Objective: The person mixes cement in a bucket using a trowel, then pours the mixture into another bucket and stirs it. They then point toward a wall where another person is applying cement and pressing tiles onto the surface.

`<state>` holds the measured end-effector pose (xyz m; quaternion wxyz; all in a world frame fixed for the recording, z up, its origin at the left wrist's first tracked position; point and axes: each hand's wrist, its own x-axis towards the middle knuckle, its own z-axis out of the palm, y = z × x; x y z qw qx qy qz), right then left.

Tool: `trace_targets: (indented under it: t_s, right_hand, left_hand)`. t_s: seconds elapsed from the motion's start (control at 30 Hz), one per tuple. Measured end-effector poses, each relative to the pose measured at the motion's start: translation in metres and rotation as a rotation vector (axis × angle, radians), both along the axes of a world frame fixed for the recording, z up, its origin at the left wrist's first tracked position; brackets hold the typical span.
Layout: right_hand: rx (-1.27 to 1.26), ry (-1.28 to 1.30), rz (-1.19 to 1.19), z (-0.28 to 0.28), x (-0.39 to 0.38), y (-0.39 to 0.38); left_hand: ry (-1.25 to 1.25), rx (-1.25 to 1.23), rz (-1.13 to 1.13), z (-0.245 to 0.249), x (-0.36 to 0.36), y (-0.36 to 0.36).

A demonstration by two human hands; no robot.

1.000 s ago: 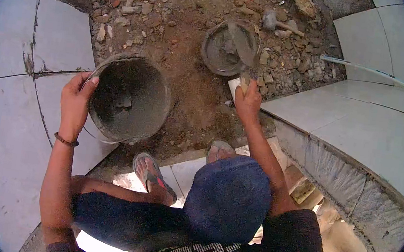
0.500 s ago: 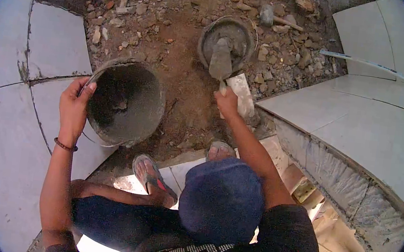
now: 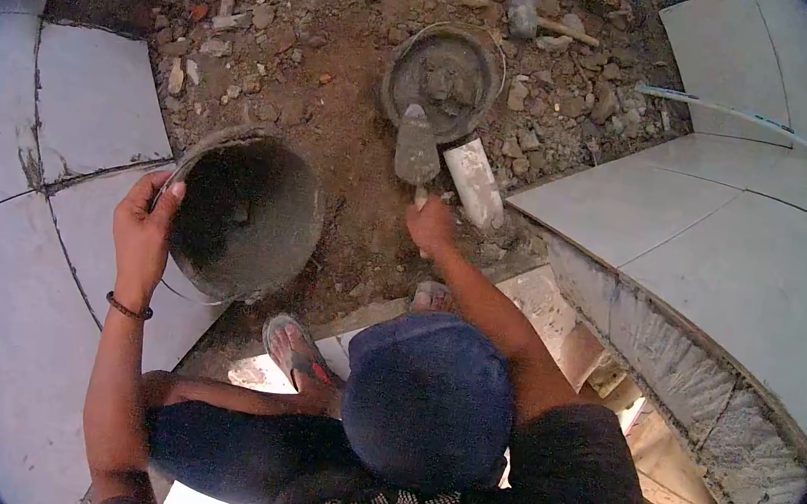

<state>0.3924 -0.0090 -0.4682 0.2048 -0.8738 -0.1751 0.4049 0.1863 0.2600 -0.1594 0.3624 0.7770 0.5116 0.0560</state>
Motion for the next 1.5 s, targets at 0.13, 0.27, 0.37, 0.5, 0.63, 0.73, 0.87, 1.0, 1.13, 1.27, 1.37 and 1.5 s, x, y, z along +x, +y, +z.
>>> trace_targets:
  t_s: [0.13,0.27,0.37,0.5,0.63,0.73,0.87,1.0,1.13,1.27,1.37,1.5]
  right_hand:
    - [-0.017,0.015,0.051,0.024,-0.019,-0.02]
    - [0.001,0.041,0.009,0.075,-0.007,-0.005]
    - [0.096,-0.013,-0.011,0.077,0.013,0.001]
    - [0.25,-0.2,-0.119,0.053,0.024,0.013]
    - [0.335,-0.258,-0.299,0.034,0.01,0.051]
    - [0.314,-0.146,-0.539,0.018,-0.011,0.091]
    - [0.485,0.023,-0.74,-0.015,-0.051,0.129]
    - [0.512,0.173,-1.022,-0.067,-0.061,0.178]
    - [0.193,0.198,-0.927,-0.063,-0.044,0.2]
    - [0.039,0.294,-0.745,-0.095,-0.041,0.216]
    - [0.023,0.278,-0.697,-0.08,-0.043,0.217]
    - [0.118,0.312,-0.812,-0.11,-0.063,0.222]
  left_hand:
    - [-0.017,0.031,-0.01,0.0,0.001,0.001]
    - [-0.008,-0.014,0.003,0.004,-0.002,0.003]
    - [-0.02,0.012,0.002,0.004,-0.008,0.002]
    - [-0.02,0.016,0.018,0.007,-0.009,0.003]
    - [-0.037,0.02,0.039,0.005,-0.006,0.004]
    - [-0.006,0.012,0.07,0.014,-0.007,0.003]
    - [-0.003,0.024,0.121,0.023,-0.017,0.004]
    - [0.008,0.011,0.185,0.029,-0.033,0.001]
    - [0.061,0.017,0.249,0.032,-0.051,-0.008]
    - [0.126,0.013,0.233,0.037,-0.061,-0.013]
    - [0.08,-0.04,0.272,0.039,-0.068,-0.017]
    - [0.16,-0.031,0.253,0.048,-0.062,-0.017]
